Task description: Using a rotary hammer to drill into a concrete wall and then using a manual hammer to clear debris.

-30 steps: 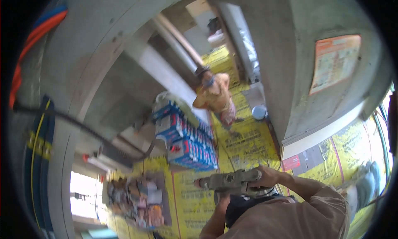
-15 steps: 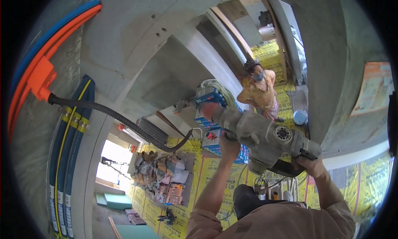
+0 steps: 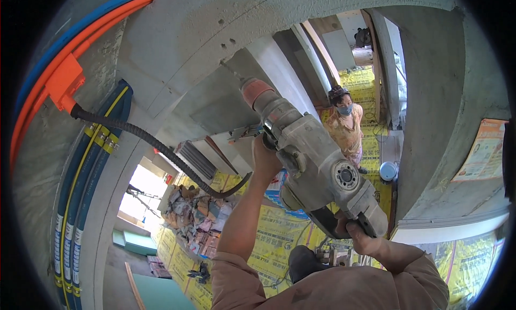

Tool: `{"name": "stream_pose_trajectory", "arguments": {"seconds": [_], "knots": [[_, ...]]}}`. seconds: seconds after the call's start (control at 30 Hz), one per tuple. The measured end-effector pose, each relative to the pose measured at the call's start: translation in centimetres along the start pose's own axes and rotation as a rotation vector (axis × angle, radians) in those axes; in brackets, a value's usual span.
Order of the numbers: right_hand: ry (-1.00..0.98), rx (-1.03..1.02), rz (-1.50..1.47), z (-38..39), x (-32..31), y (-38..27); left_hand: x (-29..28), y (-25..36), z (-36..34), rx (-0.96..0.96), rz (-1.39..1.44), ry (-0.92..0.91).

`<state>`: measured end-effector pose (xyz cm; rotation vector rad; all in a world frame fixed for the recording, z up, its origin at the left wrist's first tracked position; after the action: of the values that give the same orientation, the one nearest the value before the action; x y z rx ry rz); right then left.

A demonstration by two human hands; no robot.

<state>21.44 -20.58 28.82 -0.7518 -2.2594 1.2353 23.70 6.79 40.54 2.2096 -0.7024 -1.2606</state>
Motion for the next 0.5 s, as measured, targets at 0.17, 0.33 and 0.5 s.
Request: {"name": "stream_pose_trajectory", "arguments": {"seconds": [0.17,0.33,0.5], "knots": [[-0.012,-0.087,0.066,-0.5,1.4,0.1,-1.5,-1.5,0.0,-0.018,0.075,0.116],[-0.016,0.014,-0.323,-2.5,2.6,2.1,-3.5,0.4,-0.9,0.087,-0.204,0.118],[0.011,-0.001,-0.428,-2.6,3.5,2.8,-4.0,0.9,-0.7,0.046,-0.313,0.117]]}}
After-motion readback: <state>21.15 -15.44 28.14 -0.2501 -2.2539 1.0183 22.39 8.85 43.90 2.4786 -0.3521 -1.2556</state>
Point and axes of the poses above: each hand's wrist, its own z-axis away from the middle knuckle, its own x-axis out of the palm, y = z × x, the point moved 8 cm from there along -z, towards the middle knuckle, and after that the axes turned 6 degrees about -y, right-handed, at the moved point
